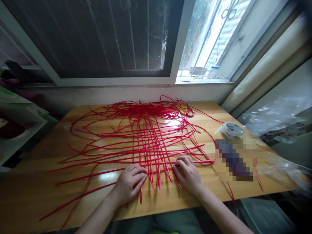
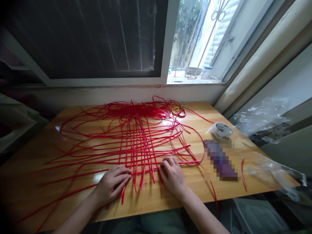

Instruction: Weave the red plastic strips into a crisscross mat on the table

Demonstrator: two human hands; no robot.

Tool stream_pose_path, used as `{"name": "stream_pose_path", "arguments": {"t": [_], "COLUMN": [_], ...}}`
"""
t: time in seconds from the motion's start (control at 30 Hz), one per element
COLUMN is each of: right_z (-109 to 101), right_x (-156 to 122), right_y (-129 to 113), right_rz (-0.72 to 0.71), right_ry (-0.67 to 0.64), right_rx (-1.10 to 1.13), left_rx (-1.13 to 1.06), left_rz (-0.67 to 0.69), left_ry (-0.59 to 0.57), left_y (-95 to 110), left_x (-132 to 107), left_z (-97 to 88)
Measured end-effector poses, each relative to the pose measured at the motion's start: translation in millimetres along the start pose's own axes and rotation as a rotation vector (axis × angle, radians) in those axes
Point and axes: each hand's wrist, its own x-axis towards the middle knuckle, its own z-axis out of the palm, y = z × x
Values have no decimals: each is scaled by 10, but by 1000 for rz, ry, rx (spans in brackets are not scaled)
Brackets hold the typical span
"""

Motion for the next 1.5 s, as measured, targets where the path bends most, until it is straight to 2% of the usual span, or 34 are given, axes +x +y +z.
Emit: {"name": "stream_pose_path", "arguments": {"t": [0.43,0.87,1.1,1.33,1.5], "right_z": [-8,-15,0,10,17], "right_x": [11,16,7,7,4], "right_y": [-12,-15,6,19,20], "right_rz": [-3,-9,1,25,25], "right_ry": [19,21,19,37,57], "right_rx": [-4,1,0,-7,-28], "left_rx": [32,7,52,69,44], "left_rz": [-4,-58,-139,-226,-222], "left_ry": [100,118,-44,76,100], "left_y": [-47,-59,-98,-219,-264], "left_x": [-21,-12,-96,-164,-154], "left_z": [-23,-28,-157,-132,-73]}}
